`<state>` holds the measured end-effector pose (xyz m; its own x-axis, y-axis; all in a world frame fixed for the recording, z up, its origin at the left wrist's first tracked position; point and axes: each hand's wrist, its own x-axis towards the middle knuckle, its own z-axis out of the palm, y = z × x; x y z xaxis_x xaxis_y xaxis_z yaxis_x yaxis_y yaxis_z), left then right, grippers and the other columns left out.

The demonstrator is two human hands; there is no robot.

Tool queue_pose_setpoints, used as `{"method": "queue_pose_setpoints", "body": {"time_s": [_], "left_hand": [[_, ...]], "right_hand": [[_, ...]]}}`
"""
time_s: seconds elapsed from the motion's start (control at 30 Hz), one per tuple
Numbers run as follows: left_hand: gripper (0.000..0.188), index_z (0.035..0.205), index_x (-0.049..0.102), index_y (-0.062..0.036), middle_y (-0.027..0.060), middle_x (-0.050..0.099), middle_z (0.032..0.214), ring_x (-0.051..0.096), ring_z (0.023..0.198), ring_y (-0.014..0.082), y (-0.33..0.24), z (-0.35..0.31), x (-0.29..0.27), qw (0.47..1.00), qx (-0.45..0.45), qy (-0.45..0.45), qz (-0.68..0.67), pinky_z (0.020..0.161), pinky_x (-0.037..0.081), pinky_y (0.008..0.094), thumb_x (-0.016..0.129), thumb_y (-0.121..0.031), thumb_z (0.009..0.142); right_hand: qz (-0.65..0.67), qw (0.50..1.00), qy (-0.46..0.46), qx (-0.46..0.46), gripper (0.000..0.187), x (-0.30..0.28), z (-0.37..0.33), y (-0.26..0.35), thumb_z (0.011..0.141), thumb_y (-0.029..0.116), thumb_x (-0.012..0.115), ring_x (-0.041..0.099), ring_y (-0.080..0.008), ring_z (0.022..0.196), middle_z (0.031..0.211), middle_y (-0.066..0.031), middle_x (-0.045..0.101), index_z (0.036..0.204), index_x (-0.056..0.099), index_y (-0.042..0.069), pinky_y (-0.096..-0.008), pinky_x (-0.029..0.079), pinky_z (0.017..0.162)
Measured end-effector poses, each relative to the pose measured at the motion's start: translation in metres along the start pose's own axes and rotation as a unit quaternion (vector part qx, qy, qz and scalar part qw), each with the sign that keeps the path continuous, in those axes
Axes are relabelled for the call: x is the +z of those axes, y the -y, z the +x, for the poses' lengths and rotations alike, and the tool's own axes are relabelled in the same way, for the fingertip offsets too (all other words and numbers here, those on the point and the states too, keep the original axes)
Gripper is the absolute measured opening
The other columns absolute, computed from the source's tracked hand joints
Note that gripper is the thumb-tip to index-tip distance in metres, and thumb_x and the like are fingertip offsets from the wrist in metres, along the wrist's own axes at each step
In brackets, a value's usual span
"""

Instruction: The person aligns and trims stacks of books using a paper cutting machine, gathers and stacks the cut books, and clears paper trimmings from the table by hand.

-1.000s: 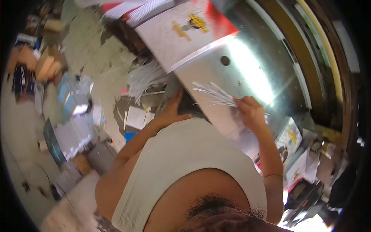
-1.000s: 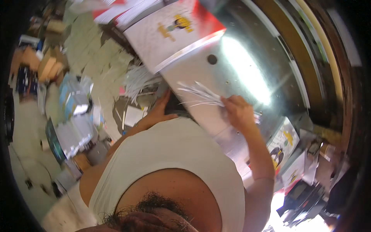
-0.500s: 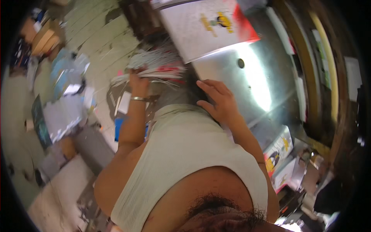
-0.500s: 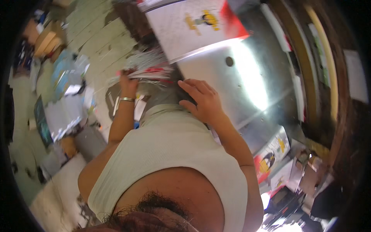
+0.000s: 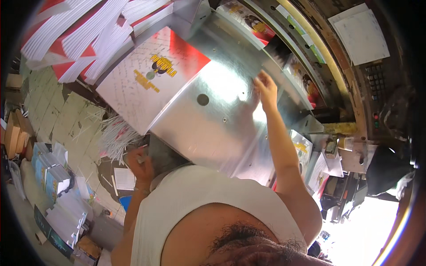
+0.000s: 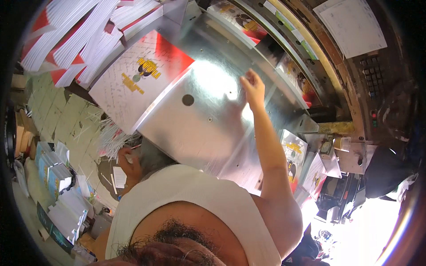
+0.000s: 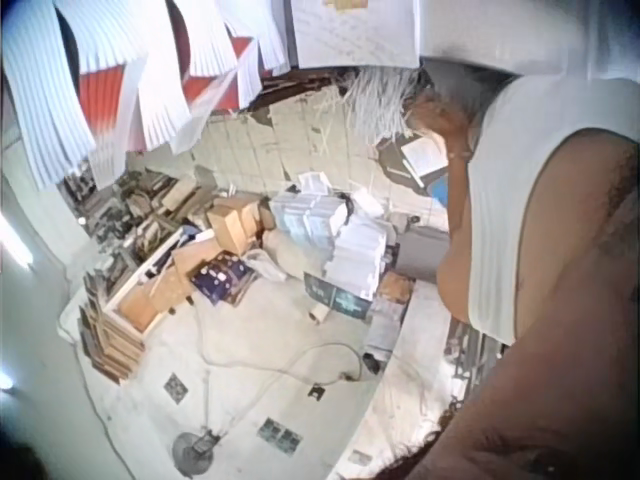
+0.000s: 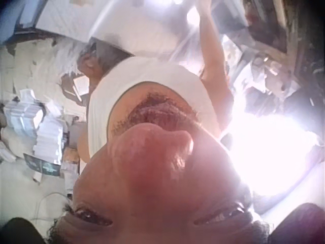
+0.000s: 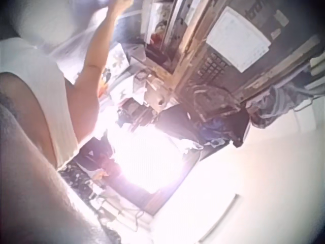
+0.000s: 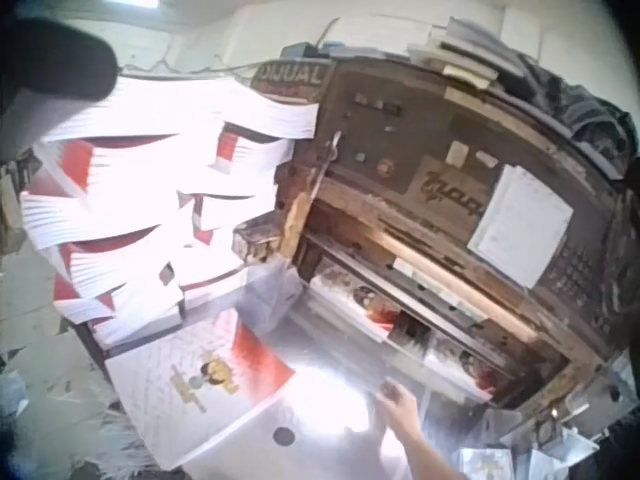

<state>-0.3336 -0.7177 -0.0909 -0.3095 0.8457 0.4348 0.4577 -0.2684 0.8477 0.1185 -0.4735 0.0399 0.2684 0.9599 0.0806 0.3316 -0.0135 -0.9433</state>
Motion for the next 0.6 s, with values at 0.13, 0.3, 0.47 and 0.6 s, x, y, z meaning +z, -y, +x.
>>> {"method": "queue_pose_setpoints", "body": {"time_s": [0.13, 0.3, 0.47, 0.6], "left_hand": [[0.014, 0.083, 0.062, -0.0091, 0.0064, 0.054, 0.067, 0.057, 0.068, 0.0264, -0.073, 0.068, 0.044, 0.951, 0.189, 0.245, 0.003, 0.069, 0.046, 0.0401, 0.073, -0.013, 0.076], [0.015, 0.083, 0.063, -0.0119, 0.0021, 0.053, 0.061, 0.054, 0.056, 0.0217, -0.072, 0.107, 0.099, 0.932, 0.266, 0.241, -0.047, 0.053, 0.044, 0.0354, 0.076, -0.013, 0.076], [0.014, 0.084, 0.064, -0.0125, 0.0011, 0.053, 0.061, 0.053, 0.052, 0.0198, -0.064, 0.128, 0.116, 0.931, 0.265, 0.248, -0.044, 0.047, 0.041, 0.0335, 0.077, -0.015, 0.078], [0.014, 0.085, 0.065, -0.0126, 0.0007, 0.053, 0.062, 0.053, 0.054, 0.0196, -0.061, 0.139, 0.117, 0.929, 0.274, 0.244, -0.039, 0.049, 0.042, 0.0338, 0.076, -0.015, 0.078]], "right_hand": [[0.001, 0.996, -0.005, 0.092, 0.079, -0.007, 0.146, -0.011, 0.083, 0.033, 0.078, 0.061, -0.0223, 0.102, 0.126, -0.0164, 0.059, 0.142, 0.043, -0.006, -0.0336, 0.051, 0.081], [0.002, 0.971, -0.15, 0.186, 0.049, 0.011, 0.271, -0.012, 0.079, 0.043, 0.078, 0.056, -0.0161, 0.082, 0.095, -0.0052, 0.061, 0.109, 0.066, 0.007, -0.0351, 0.046, 0.068], [0.202, 0.937, -0.158, 0.239, 0.028, -0.014, 0.329, -0.018, 0.085, 0.042, 0.07, 0.047, -0.0155, 0.057, 0.072, -0.002, 0.049, 0.079, 0.06, 0.017, -0.0351, 0.041, 0.052], [0.197, 0.941, -0.186, 0.205, 0.019, 0.002, 0.336, -0.004, 0.086, 0.022, 0.071, 0.052, -0.021, 0.058, 0.08, -0.0069, 0.051, 0.085, 0.058, 0.007, -0.0326, 0.05, 0.049]]}}
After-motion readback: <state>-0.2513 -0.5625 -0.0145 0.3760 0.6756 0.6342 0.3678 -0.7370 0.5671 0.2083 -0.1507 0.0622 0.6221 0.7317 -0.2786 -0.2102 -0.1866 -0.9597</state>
